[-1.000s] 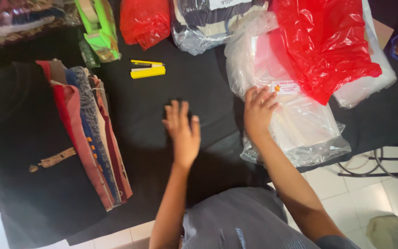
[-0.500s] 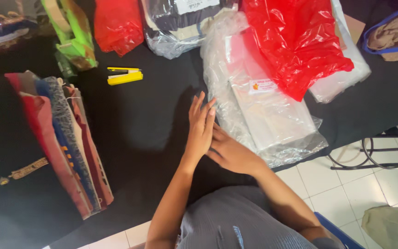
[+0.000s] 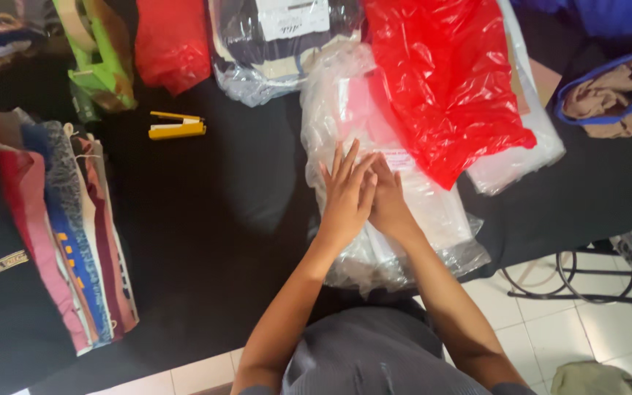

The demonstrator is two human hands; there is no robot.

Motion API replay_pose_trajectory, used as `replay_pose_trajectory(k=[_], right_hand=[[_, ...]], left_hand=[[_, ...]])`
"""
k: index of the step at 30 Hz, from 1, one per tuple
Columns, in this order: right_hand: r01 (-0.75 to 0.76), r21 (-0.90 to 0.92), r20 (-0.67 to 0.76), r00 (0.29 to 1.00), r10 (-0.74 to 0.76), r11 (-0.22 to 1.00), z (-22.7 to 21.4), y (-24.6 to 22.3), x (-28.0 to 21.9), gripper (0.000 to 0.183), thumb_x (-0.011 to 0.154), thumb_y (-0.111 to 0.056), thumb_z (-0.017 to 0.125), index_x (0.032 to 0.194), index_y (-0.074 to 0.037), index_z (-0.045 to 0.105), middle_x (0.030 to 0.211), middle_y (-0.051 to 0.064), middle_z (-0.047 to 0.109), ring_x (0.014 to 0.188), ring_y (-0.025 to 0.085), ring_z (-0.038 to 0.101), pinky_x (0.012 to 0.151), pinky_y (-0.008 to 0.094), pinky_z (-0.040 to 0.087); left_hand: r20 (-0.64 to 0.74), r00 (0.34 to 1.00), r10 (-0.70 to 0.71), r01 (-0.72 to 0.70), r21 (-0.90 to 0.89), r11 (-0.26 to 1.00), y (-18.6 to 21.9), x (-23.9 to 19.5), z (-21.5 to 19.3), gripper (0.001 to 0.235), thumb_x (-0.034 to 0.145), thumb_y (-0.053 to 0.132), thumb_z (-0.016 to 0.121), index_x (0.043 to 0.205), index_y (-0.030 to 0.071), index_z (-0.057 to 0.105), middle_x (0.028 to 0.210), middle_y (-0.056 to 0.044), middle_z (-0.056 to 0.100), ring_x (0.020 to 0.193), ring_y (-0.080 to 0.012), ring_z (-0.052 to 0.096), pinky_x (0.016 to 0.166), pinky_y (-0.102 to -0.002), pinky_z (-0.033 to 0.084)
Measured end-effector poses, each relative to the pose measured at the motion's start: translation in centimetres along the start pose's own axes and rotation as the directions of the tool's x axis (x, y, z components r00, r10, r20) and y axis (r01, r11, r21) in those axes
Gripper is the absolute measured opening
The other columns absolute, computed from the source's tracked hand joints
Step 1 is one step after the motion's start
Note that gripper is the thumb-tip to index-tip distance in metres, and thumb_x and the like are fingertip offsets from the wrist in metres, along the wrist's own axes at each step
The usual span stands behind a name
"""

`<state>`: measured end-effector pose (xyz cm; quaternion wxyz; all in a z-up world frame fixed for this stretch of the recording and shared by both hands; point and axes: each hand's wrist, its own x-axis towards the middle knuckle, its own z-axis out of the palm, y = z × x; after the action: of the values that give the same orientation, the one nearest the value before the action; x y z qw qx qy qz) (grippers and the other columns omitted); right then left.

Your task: The person places folded clothes into a clear plastic bag, smooths the bag, and seals it. They then place the sealed package into a larger red and white plastic bag and set it aside. Finally, they pick up a stack of folded clothes and place them into another clear plastic bag.

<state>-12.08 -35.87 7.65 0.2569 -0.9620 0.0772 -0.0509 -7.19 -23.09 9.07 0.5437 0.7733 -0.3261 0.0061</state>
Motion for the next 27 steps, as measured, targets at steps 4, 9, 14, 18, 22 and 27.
replay_pose_trajectory(k=[4,9,14,18,22,27], right_hand=[[0.086,-0.179,-0.223,0.967,-0.125,0.980,-1.1,2.5,1.1,0.059,0.092,-0.016,0.066,0.150,-0.016,0.051,0.169,0.018,0.024,0.157,0.046,0.017,0.120,0.071,0.018],[0.138,-0.513,-0.094,0.972,-0.216,0.847,-4.9,8.8,6.8,0.064,0.094,-0.021,0.065,0.154,-0.011,0.046,0.170,0.011,0.025,0.156,0.038,0.018,0.118,0.070,0.016],[0.156,-0.535,-0.117,0.960,-0.255,0.831,-11.1,15.7,13.3,0.056,0.105,-0.018,0.061,0.156,-0.002,0.047,0.169,0.015,0.034,0.158,0.034,0.024,0.125,0.063,0.016],[0.154,-0.289,-0.116,0.974,-0.195,0.945,-13.8,16.2,14.3,0.050,0.098,-0.015,0.063,0.146,-0.004,0.056,0.164,0.017,0.040,0.155,0.038,0.027,0.124,0.063,0.012],[0.149,-0.098,-0.115,0.980,-0.160,0.984,-12.2,12.7,9.0,0.048,0.102,-0.014,0.065,0.149,-0.005,0.058,0.162,0.021,0.038,0.153,0.045,0.026,0.121,0.065,0.012],[0.081,0.014,-0.156,0.985,-0.078,0.997,-10.6,11.0,0.6,0.053,0.092,-0.001,0.058,0.145,-0.008,0.058,0.163,0.024,0.041,0.155,0.048,0.031,0.125,0.055,0.029]], left_hand=[[-0.015,1.000,0.001,-0.001,0.000,1.000,-0.7,1.3,1.1,0.038,0.105,0.021,0.058,0.142,0.012,0.059,0.168,-0.014,0.030,0.159,-0.0447,0.016,0.125,-0.069,0.006],[-0.073,0.997,-0.006,0.015,0.127,0.992,-2.6,3.8,2.8,0.041,0.103,0.021,0.060,0.142,0.010,0.057,0.169,-0.015,0.029,0.159,-0.0439,0.015,0.123,-0.069,0.007],[-0.108,0.993,-0.044,0.074,0.293,0.953,-3.3,4.6,5.1,0.050,0.103,0.024,0.059,0.146,0.001,0.051,0.169,-0.021,0.023,0.158,-0.0453,0.012,0.123,-0.068,0.004],[-0.096,0.990,-0.108,0.131,0.286,0.949,-3.0,4.4,5.4,0.053,0.104,0.027,0.057,0.150,0.002,0.050,0.170,-0.017,0.024,0.159,-0.0406,0.012,0.126,-0.063,0.004],[-0.064,0.982,-0.177,0.188,0.296,0.936,-2.7,4.5,4.9,0.054,0.101,0.027,0.057,0.149,0.004,0.050,0.170,-0.014,0.024,0.159,-0.0374,0.012,0.126,-0.061,0.003],[-0.051,0.983,-0.175,0.182,0.305,0.935,-2.8,4.5,5.2,0.054,0.103,0.028,0.057,0.151,0.004,0.050,0.170,-0.015,0.022,0.159,-0.0378,0.011,0.127,-0.062,0.003]])
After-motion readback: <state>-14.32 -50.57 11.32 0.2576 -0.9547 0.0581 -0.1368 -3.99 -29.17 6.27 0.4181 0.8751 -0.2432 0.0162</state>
